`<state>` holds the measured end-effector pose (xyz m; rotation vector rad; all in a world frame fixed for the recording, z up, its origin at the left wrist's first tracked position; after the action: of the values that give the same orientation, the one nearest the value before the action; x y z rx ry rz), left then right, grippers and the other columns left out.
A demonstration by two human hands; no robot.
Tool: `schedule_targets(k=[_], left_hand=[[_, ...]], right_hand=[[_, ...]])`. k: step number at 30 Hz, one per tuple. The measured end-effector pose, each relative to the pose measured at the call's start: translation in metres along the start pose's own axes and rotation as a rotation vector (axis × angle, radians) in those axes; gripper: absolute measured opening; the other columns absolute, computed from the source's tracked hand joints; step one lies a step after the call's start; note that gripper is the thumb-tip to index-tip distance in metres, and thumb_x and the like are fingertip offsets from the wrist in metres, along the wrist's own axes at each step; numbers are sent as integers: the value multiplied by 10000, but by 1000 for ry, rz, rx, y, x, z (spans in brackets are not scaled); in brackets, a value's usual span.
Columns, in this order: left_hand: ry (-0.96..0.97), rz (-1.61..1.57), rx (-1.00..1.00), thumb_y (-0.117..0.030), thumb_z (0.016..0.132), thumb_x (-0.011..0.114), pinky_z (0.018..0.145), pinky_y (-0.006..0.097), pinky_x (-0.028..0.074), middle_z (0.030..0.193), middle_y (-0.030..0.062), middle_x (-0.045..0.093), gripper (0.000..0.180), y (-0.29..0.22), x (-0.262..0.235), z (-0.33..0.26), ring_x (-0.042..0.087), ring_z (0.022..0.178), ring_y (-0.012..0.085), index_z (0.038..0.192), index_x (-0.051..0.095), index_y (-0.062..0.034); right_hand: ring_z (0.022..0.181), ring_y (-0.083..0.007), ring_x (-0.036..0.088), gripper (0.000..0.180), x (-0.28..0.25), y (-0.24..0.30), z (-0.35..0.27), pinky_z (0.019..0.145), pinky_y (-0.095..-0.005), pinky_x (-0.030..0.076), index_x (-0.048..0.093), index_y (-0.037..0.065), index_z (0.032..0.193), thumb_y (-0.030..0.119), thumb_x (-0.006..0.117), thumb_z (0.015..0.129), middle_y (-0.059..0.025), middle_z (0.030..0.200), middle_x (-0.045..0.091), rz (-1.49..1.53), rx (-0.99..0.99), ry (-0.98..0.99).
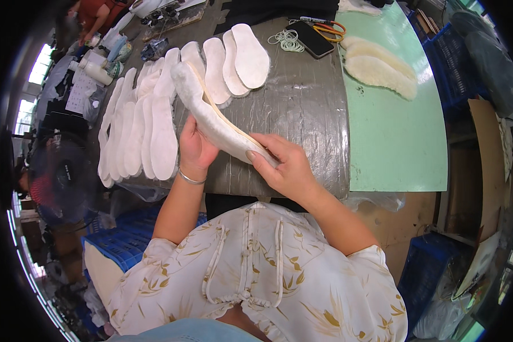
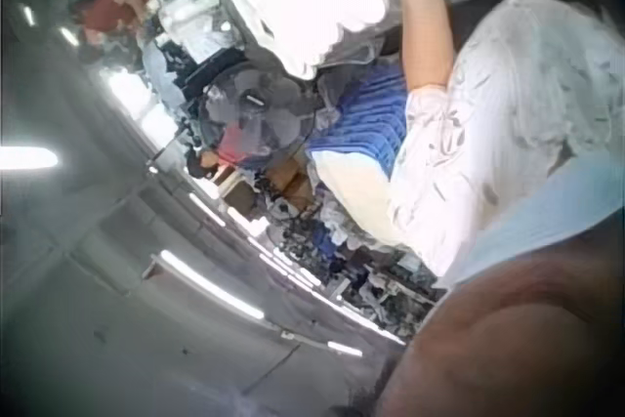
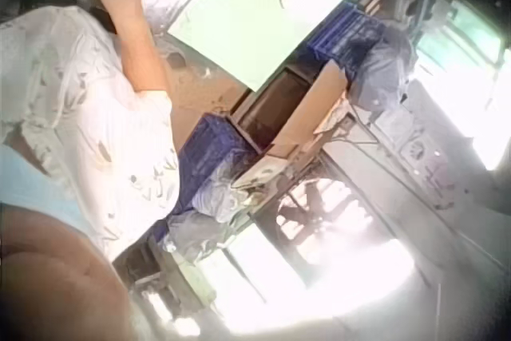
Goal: Fold and organize foam shoe insole components at a manufacturing workstation.
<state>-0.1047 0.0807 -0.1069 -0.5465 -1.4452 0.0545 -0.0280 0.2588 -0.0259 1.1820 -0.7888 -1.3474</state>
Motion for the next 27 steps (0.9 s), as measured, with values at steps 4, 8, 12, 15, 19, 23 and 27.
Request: schedule_targets(k=[4, 8, 12, 15, 19, 23, 27], left_hand=[[-7, 49, 44, -395, 1073, 387, 1068, 443, 432, 1331, 74, 612, 450, 6, 28, -3, 578, 1222, 240, 1380, 518, -94], [16, 188, 63, -332, 1050, 499, 1063, 427, 442, 1330, 53, 608, 413, 9, 24, -9, 577, 1220, 210, 1393, 508, -102], [28, 359, 85, -300, 1051, 502, 1076, 444, 434, 1374, 63, 566, 431, 15, 34, -13, 554, 1252, 224, 1418, 459, -79], [8, 354, 76, -319, 1053, 491, 1093, 451, 420, 1396, 88, 540, 456, 21, 37, -15, 530, 1282, 243, 1427, 440, -64], [18, 400, 83, -333, 1043, 512, 1107, 441, 412, 1398, 89, 532, 482, 25, 42, -18, 525, 1288, 239, 1432, 425, -61], [-6, 394, 116, -312, 1040, 528, 1106, 429, 418, 1391, 78, 538, 475, 26, 40, -20, 526, 1287, 229, 1430, 429, -62], [3, 398, 138, -269, 1052, 502, 1106, 418, 420, 1394, 78, 536, 446, 22, 38, -20, 521, 1291, 224, 1428, 428, -41]], right_hand=[[746, -245, 686, 205, -8, -3, 5, 656, -328, 524, 718, -9, 1045, 104, 706, 873, -142, 883, 707, -111, -20, -92], [804, -247, 697, 271, -7, 2, 6, 704, -333, 543, 709, -6, 1076, 121, 734, 838, -149, 917, 711, -58, -43, -72], [781, -257, 693, 303, -9, 35, 23, 688, -330, 548, 684, -4, 1091, 116, 750, 820, -142, 919, 689, -144, -161, -158], [753, -247, 692, 281, -10, 43, 32, 656, -337, 546, 693, 10, 1058, 112, 759, 805, -129, 894, 686, -196, -217, -243], [696, -262, 657, 192, -10, 47, 37, 604, -344, 516, 722, 36, 975, 121, 752, 804, -97, 808, 669, -256, -237, -285], [681, -244, 653, 165, -11, 49, 38, 594, -330, 512, 723, 22, 970, 86, 737, 819, -100, 797, 669, -312, -249, -288], [748, -256, 675, 228, -14, 64, 36, 652, -328, 540, 692, -5, 1039, 43, 718, 817, -142, 920, 680, -255, -352, -330]])
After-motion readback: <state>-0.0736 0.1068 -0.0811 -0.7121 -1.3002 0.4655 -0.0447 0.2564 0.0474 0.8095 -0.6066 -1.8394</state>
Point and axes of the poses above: each hand's wrist, its own z-axis towards the middle knuckle, its own x-axis out of the palm, y = z × x, the point moved 10 cm from there along z, towards the middle knuckle
